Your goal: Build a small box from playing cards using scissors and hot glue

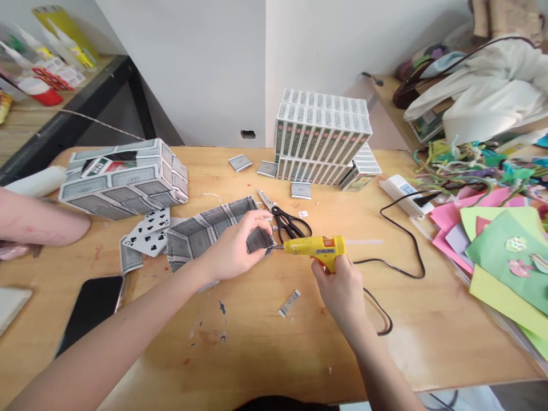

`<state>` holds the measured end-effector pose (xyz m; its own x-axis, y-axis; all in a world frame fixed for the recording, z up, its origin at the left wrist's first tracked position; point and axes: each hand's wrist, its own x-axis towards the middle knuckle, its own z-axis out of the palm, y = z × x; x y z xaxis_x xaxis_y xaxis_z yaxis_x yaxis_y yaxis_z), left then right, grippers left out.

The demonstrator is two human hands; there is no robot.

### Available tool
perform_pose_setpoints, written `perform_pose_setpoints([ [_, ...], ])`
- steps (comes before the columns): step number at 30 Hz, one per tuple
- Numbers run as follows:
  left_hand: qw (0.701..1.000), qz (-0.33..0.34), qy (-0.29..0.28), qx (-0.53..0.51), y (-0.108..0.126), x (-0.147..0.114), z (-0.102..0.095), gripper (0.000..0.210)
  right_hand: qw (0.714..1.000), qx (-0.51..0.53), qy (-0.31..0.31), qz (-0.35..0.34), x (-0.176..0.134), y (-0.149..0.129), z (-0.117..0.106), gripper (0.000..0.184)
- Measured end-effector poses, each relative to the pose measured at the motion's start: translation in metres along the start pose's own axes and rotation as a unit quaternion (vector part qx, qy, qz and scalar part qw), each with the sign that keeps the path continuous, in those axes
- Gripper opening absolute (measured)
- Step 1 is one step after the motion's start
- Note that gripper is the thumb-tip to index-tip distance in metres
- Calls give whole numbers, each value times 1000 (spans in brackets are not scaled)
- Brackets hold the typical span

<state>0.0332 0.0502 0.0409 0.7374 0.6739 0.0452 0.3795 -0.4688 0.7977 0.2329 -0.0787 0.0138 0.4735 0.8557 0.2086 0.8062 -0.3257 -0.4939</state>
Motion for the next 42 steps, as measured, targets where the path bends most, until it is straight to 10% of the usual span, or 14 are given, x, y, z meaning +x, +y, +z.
perform_pose_setpoints([
  [15, 1000, -6, -15, -12, 1, 0, 0, 58, 997, -15, 64, 35, 11, -6, -11, 19],
  [27, 1000, -2, -13, -6, -1, 0, -1, 57, 998, -49, 4, 29, 6, 5, -10, 19],
  [42, 994, -66, -78, 33, 23, 5, -15, 44, 971, 85, 10, 222, 23, 13, -35, 35],
])
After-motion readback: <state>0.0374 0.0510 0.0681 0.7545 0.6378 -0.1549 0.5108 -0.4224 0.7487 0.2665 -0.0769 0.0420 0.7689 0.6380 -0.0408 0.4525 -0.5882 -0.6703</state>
